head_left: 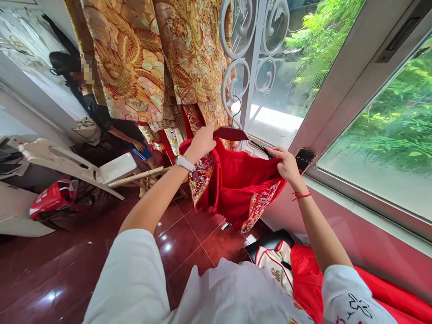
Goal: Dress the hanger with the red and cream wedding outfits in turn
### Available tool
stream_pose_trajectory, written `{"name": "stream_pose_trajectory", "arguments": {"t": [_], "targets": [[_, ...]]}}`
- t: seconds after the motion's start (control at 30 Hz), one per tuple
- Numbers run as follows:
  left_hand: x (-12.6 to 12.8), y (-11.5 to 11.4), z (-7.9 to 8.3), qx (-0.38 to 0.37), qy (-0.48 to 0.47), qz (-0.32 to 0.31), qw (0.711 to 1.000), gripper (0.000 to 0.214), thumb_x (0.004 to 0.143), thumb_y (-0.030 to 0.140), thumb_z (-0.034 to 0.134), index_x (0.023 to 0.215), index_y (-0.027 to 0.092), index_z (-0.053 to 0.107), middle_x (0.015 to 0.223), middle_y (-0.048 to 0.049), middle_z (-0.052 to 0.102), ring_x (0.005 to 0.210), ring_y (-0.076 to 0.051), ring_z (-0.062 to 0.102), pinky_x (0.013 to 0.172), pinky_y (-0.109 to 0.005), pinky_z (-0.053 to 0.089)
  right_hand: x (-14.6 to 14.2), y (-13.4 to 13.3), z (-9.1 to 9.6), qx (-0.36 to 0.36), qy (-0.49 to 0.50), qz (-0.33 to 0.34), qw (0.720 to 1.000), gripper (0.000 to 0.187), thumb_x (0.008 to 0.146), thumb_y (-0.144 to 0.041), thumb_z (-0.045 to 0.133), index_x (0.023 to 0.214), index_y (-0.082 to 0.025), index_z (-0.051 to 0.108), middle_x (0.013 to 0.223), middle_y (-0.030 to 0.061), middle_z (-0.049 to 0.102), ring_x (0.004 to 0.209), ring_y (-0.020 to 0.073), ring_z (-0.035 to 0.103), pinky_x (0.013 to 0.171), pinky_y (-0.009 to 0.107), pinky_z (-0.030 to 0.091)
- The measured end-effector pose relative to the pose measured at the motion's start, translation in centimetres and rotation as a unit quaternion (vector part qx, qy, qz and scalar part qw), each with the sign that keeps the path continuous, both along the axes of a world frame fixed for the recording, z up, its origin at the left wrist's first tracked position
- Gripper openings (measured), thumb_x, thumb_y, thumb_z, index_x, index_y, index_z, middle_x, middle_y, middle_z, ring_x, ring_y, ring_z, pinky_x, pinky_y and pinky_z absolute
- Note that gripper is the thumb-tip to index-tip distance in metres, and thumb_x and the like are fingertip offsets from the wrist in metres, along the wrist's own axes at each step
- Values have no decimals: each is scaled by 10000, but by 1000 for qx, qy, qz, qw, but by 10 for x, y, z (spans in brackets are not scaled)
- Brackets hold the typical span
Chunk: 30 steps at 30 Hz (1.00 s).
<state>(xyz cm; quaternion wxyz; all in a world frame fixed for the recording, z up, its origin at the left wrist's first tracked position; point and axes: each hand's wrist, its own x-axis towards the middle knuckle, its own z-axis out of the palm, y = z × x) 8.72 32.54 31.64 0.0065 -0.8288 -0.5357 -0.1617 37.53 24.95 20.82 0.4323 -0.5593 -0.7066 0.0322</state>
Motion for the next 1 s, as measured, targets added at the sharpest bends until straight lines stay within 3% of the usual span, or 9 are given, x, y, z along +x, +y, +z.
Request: {"name": "stream_pose_trajectory", "arguments": {"t": [0.1,0.2,0.27,0.37,0.47,0.6,0.83,1.0], "targets": [[-4,7,-20,32,-38,-5,999,576,827,-52,428,1375,46,574,1296,-200,662,1225,-293,616,1107,-414,447,19,2,-17,41,109,5,993,642,540,-51,398,1086,-183,708,1119,67,716,1119,220,635,1036,389,457],[-2,10,-27,43,-32,-7,999,619,834,-65,397,1423,65,536,1314,-192,660,1211,-288,631,1091,-425,471,55,-4,-38,67,196,-64,976,285,510,-106,406,707,-188,595,1028,93,727,1073,251,645,1005,430,471],[1,7,-26,45,-15,-5,999,614,841,-61,399,1418,88,546,1260,-186,689,1175,-292,653,1051,-427,501,80,-10,-47,28,182,-67,981,152,515,-125,404,569,-199,525,1064,108,729,1072,266,653,975,432,487],[6,-1,-24,45,3,8,999,577,849,-50,422,1381,108,578,1155,-189,720,1093,-301,687,972,-419,541,107,-17,-44,-73,54,-27,996,269,524,-114,411,582,-199,659,1151,78,738,1074,262,671,961,408,509],[11,-9,-25,50,20,21,998,565,854,-41,426,1375,114,578,1125,-191,721,1040,-299,703,918,-400,558,117,-17,-24,-145,-108,-19,983,441,541,-70,436,741,-234,793,1217,14,741,1082,257,687,952,376,529],[16,-15,-25,51,45,40,997,556,866,-38,414,1387,95,555,1148,-200,711,1046,-300,704,901,-395,563,111,-18,19,-135,-206,-74,966,527,610,-12,449,881,-257,829,1235,-25,741,1064,273,701,908,372,559],[24,-15,-26,52,17,48,997,408,924,-17,421,1268,66,624,1121,-212,710,1081,-328,698,901,-413,570,73,-3,97,-144,-179,-183,956,436,732,30,493,910,-199,818,1153,53,764,1125,348,679,1010,543,524],[31,-17,-30,62,-1,71,996,346,945,15,424,1207,49,647,1070,-223,715,1032,-345,709,874,-459,573,34,31,133,-96,-177,-176,964,348,780,-13,498,890,-152,798,973,90,774,1059,302,672,970,504,534]]}}
